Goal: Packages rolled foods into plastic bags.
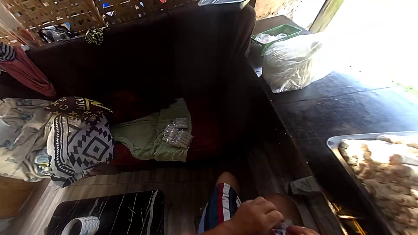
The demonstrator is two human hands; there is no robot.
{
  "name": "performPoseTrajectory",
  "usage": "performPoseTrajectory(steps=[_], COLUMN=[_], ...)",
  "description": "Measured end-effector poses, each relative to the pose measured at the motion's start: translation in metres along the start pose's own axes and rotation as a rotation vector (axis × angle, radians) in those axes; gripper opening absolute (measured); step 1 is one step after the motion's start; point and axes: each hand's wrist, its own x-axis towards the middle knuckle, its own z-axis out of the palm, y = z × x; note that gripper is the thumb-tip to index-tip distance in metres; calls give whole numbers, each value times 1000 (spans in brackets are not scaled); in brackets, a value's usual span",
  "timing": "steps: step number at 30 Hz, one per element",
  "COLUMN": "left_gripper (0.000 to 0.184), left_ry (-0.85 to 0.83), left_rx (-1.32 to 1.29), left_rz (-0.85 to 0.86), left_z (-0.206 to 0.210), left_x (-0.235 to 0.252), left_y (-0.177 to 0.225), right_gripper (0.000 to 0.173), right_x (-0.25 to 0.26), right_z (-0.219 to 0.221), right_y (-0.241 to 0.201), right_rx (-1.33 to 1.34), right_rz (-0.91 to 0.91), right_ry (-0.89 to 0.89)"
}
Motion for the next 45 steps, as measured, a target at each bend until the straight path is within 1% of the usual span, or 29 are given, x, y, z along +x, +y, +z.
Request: performPoseTrajectory(steps=[2, 3, 5, 7, 8, 9, 11, 14, 15, 16, 17, 18, 20, 22, 23, 24, 25, 28, 30, 31, 32, 35, 38, 42, 45], left_gripper=[3, 4, 10, 13, 14, 13, 10, 11, 13, 17, 21, 25, 33, 34, 33, 32, 31, 27, 27, 28, 28, 27, 29, 27, 30], left_ry=[-32, -39, -32, -30, -23, -25, -62, -188, -247, -310, -368, -409, -401, -347, -314, -277, -243, -194, -218, -231, -245, -275, -297, -320, -341], left_rx=[-66, -104, -151, -154, -152, -149, -171, -184, -184, -176, -140, -83, 14, 47, 64, 85, 118, 233, 247, 240, 229, 217, 216, 191, 190], left_rz=[67, 80, 98, 118, 116, 106, 72, 23, -14, -69, -131, -185, -258, -340, -355, -345, -315, -123, -22, 5, 11, -46, -71, -69, -83], left_z=[-2, -4, -8, -11, -12, -14, -19, -24, -26, -29, -34, -40, -53, -68, -74, -76, -77, -67, -57, -54, -51, -52, -52, -49, -46], left_x=[3, 5, 9, 16, 20, 24, 34, 50, 55, 60, 65, 70, 79, 90, 96, 101, 105, 116, 115, 113, 110, 102, 96, 94, 96], left_y=[-3, -2, -2, -2, -1, -1, -1, -2, -2, -3, -5, -9, -22, -32, -33, -33, -31, -27, -28, -29, -30, -30, -32, -28, -24], right_gripper=[17, 14, 6, 10, 11, 12, 10, 10, 10, 14, 18, 19, 18, 18, 19, 24, 35, 71, 85, 88, 88, 83, 74, 72, 66], right_x=[0, 0, 4, 7, 8, 7, 4, 3, 3, 3, 1, -1, 0, 11, 20, 29, 41, 77, 99, 109, 117, 127, 133, 144, 153], right_z=[-4, -9, -26, -37, -38, -38, -39, -48, -53, -61, -69, -77, -102, -140, -159, -176, -190, -208, -211, -211, -211, -211, -213, -215, -217], right_y=[2, 2, -2, -6, -6, -4, 1, 10, 13, 15, 20, 27, 42, 59, 67, 76, 87, 120, 126, 125, 124, 127, 135, 145, 150], right_rx=[-38, -64, -96, -101, -90, -82, -80, -49, -13, 67, 114, 90, -55, -240, -282, -294, -287, -266, -260, -261, -266, -291, -305, -297, -238], right_rz=[39, 99, 290, 482, 531, 537, 492, 442, 429, 420, 366, 277, 170, 186, 227, 260, 298, 357, 434, 461, 474, 450, 432, 425, 413], right_ry=[21, 15, -35, -75, -71, -39, 80, 145, 122, 61, 30, 67, 216, 305, 293, 241, 158, -164, -398, -484, -545, -613, -638, -666, -715])
